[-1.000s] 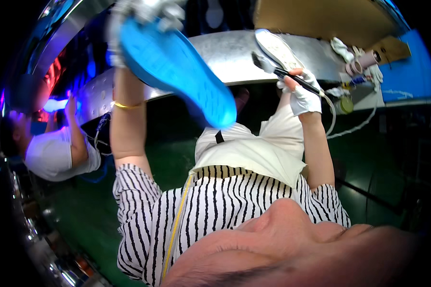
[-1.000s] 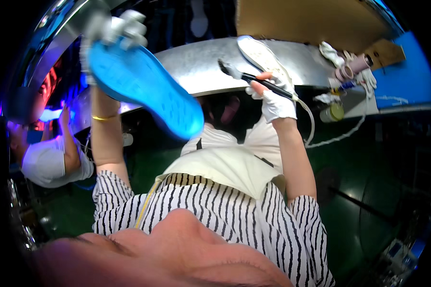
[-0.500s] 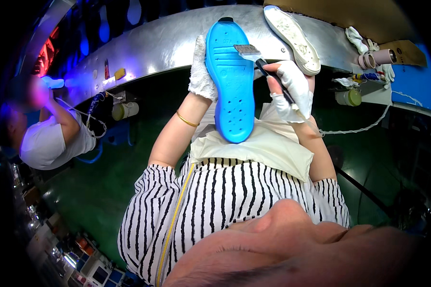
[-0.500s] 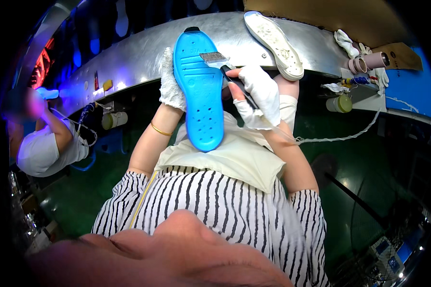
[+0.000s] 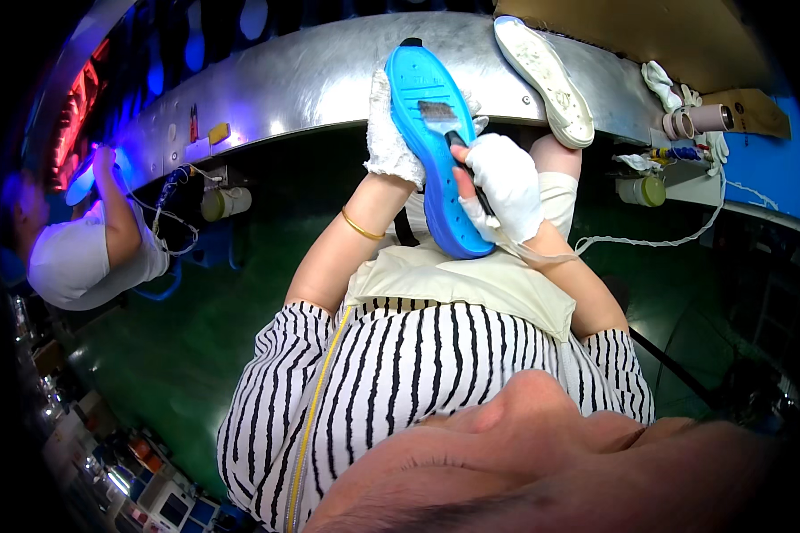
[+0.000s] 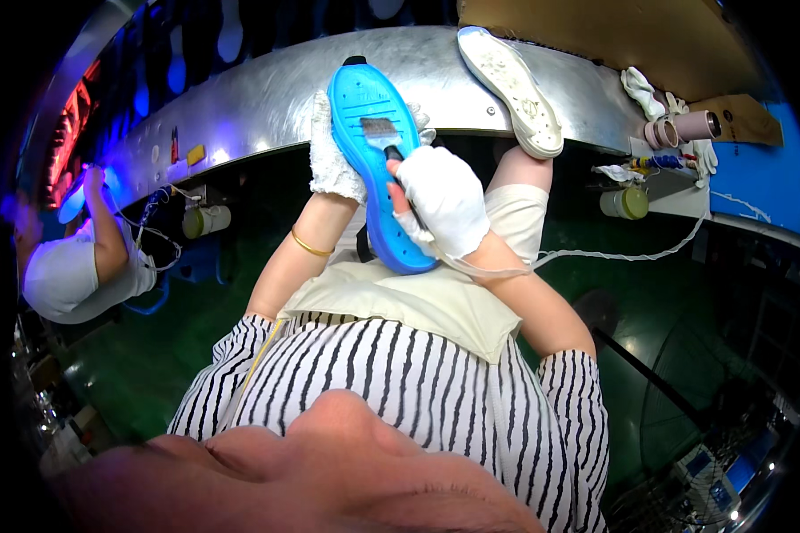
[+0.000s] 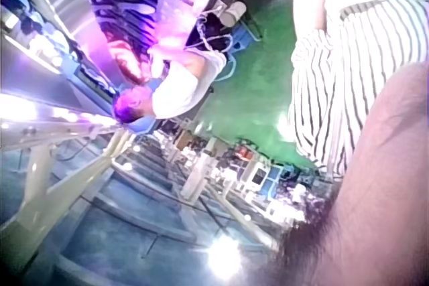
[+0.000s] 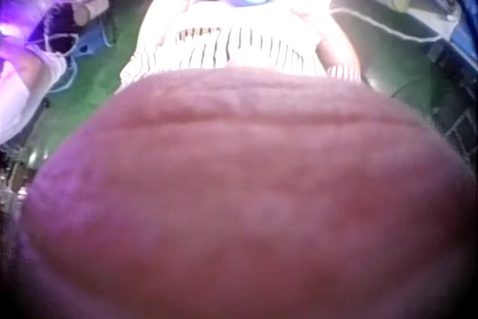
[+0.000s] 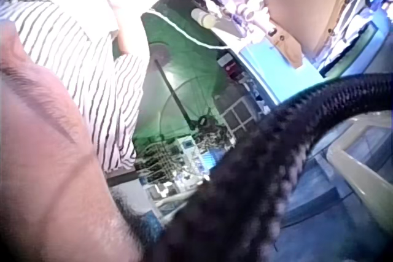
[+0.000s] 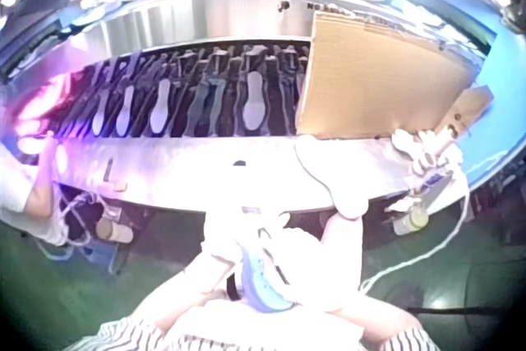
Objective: The person applies a liquid substance to the edges and surfaces of blue shoe soles using a brush tool, handling the soles one by one and placing them on a conveyor belt.
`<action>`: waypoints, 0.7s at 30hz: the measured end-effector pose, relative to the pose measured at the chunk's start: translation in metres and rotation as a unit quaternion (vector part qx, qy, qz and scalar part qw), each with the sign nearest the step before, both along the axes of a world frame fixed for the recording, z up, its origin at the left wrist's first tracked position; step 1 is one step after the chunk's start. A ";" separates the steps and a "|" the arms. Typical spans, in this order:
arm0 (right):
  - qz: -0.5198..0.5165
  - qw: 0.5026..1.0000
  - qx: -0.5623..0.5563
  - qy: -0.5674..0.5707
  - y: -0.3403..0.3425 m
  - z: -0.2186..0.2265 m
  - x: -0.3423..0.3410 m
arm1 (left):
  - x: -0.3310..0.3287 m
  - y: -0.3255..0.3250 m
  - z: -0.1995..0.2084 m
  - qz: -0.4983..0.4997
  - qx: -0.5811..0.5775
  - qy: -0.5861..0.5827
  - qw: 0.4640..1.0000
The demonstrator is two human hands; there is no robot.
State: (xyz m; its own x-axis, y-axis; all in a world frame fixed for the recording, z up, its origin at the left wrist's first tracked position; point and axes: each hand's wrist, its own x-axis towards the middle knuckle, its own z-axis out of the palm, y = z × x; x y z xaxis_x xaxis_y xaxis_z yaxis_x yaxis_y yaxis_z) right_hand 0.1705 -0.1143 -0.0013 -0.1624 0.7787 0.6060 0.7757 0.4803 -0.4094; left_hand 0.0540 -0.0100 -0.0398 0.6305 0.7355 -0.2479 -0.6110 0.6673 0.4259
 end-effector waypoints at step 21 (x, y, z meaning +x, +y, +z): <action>-0.051 0.762 -0.210 0.611 -0.010 -0.007 0.036 | 0.000 -0.003 0.008 0.024 0.010 0.058 0.998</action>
